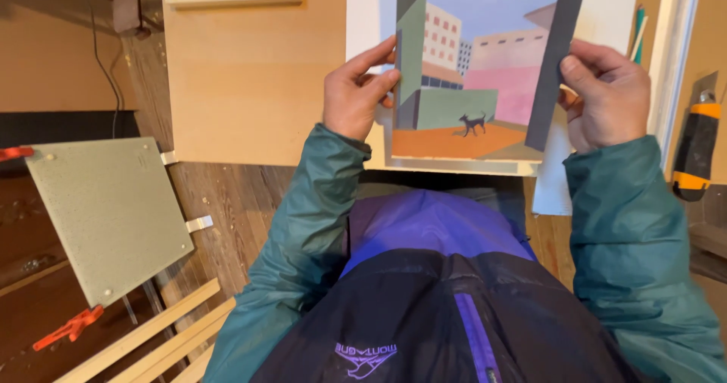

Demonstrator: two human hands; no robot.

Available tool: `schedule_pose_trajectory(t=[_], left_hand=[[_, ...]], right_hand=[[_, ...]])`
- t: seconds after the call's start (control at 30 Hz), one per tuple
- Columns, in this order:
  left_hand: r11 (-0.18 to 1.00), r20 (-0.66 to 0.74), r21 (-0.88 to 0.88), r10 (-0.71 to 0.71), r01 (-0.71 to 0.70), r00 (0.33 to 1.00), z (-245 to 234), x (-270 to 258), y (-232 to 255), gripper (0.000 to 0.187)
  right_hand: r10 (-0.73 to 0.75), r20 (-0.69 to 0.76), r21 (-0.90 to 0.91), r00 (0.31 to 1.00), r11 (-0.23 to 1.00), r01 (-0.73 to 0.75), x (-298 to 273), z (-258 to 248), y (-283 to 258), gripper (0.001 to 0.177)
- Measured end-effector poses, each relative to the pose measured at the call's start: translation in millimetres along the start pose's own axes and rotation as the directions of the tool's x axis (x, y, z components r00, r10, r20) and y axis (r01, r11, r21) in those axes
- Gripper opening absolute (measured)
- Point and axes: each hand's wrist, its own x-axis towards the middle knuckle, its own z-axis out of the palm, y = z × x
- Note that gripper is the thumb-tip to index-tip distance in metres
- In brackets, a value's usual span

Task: The person is measuring and cutting mat board to frame a piece of artwork.

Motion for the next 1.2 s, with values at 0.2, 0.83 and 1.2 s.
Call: schedule_pose_trajectory(t=[0.2,0.83,1.2], left_hand=[[0.999,-0.006,-0.023,0.033,-0.034,0.999,-3.4,9.9,-10.3,0.047],[0.849,0.181,0.476,0.161,-0.230,0.970,26.0,-69.8,29.2,0.083],[0.994,0.171,-0.039,0.111,-0.105,0.979,4.1,-27.7,36.8,0.063]], right_hand=[[0.016,0.119,-0.081,0.993,0.997,-0.006,-0.9,10.2,-8.8,0.045],[-0.068,0.053,0.037,0.996,0.997,0.066,7.0,5.3,-4.4,0.055],[0.013,0.139,-0.234,0.990,0.972,0.020,-16.6,-8.7,-21.2,0.058]])
